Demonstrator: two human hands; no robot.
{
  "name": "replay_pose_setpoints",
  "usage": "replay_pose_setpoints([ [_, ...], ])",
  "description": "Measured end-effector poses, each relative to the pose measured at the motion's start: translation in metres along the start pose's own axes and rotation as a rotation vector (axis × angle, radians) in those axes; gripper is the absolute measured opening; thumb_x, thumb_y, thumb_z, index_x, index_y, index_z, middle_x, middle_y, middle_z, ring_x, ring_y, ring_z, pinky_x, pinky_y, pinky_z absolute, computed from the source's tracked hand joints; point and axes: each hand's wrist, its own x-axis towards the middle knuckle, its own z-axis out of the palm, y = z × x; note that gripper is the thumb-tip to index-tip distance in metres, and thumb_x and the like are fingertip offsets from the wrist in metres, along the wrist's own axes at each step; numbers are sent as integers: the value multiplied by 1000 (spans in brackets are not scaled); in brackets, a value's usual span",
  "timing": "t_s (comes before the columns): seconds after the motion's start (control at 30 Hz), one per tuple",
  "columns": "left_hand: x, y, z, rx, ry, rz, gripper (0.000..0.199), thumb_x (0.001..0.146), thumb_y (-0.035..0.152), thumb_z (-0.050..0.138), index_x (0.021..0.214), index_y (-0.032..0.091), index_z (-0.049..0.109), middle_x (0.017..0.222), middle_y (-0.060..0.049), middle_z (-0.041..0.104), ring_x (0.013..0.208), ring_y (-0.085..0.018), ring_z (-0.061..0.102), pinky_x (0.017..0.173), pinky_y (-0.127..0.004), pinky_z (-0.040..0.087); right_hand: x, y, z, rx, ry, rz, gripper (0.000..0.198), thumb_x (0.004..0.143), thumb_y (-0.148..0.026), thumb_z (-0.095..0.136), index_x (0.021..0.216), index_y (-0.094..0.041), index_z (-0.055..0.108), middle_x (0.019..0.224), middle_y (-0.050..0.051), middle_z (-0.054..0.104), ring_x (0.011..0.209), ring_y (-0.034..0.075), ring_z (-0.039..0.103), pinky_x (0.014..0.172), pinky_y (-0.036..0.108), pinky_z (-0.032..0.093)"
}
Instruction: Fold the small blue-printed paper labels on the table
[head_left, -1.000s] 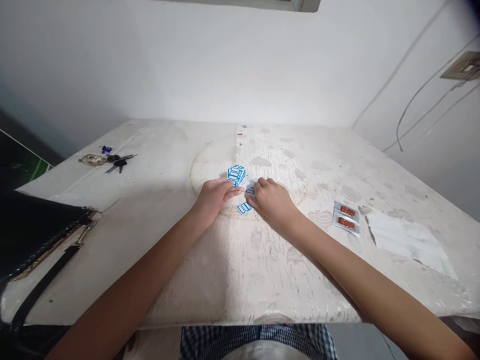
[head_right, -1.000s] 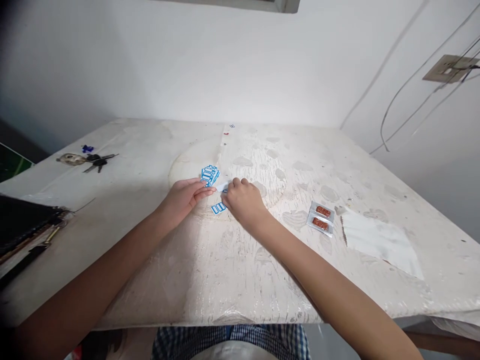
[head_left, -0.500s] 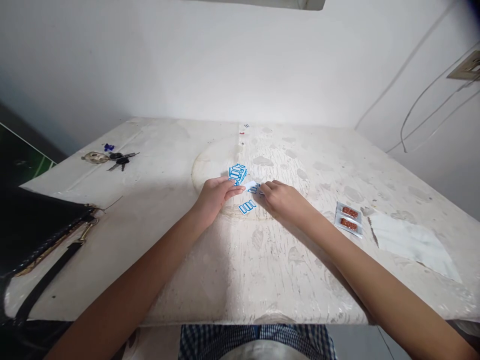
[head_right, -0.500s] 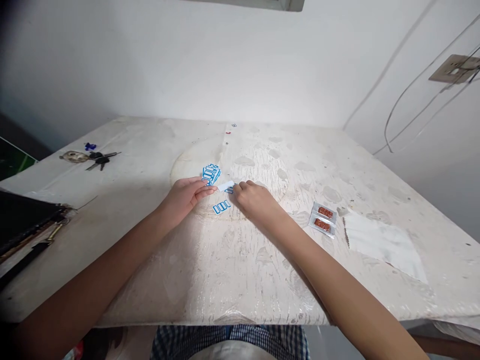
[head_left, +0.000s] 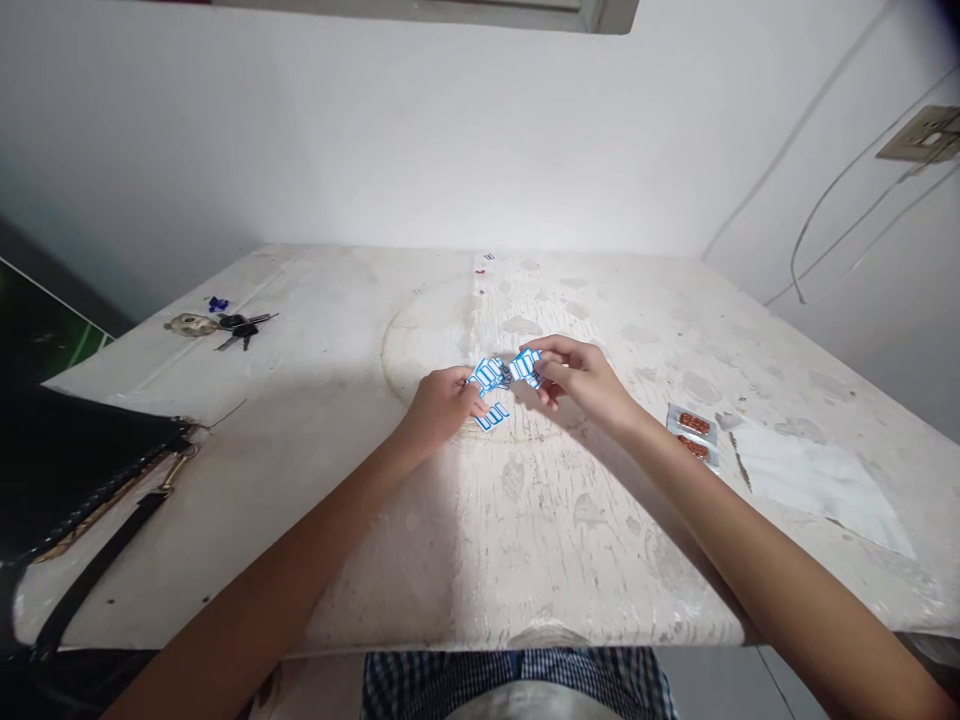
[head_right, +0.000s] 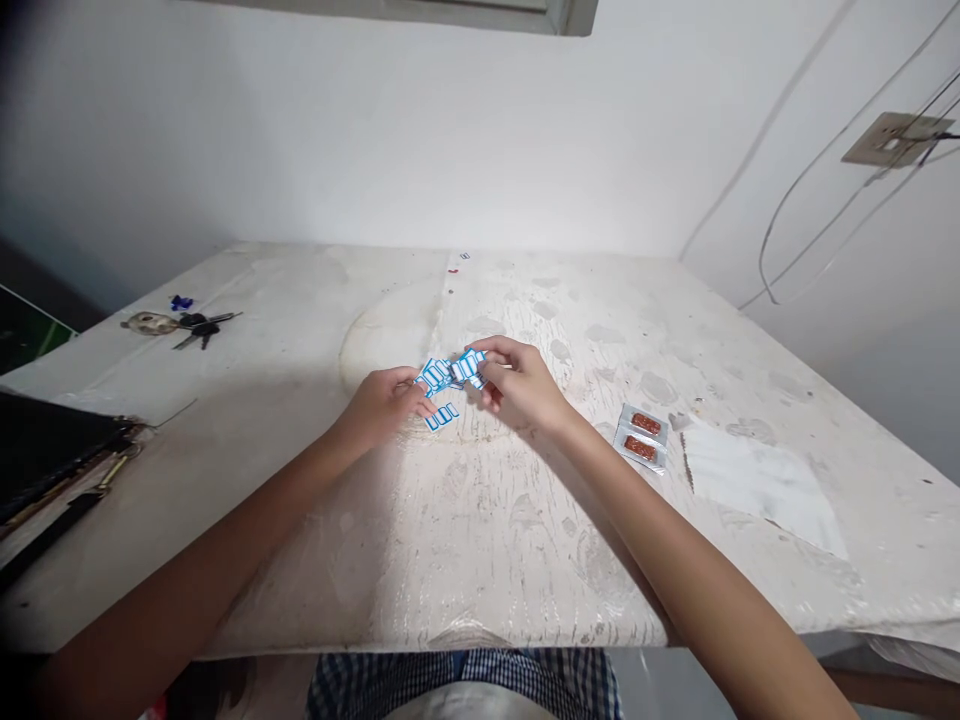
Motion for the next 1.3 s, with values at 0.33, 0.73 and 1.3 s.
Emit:
replay_pose_setpoints([
  [0.33, -3, -8, 1, 394, -47, 177, 20, 74, 22, 43, 81, 17, 60, 59, 0, 59, 56, -15, 54, 51, -25, 38, -7, 15, 11, -353, -41, -181, 15, 79, -21, 43, 88, -16, 55, 77, 1, 54, 52, 7, 45, 49, 22, 35],
  [0.73, -8, -3, 2, 434, -148, 275, 21, 72, 14, 39, 80, 18, 58, 77, -1, 55, 60, -11, 46, 52, -24, 33, -14, 22, 17, -722, -65, -443, 20, 82, -14, 43, 97, -17, 55, 91, 5, 49, 64, 10, 44, 59, 23, 36],
  [1.3, -4, -3, 5, 483, -98, 228, 15, 77, 21, 42, 81, 17, 56, 67, 0, 54, 59, -13, 48, 55, -26, 34, -21, 14, 15, -920, -187, -446, 33, 80, -10, 40, 108, -19, 56, 106, 9, 39, 62, 10, 46, 57, 27, 39],
])
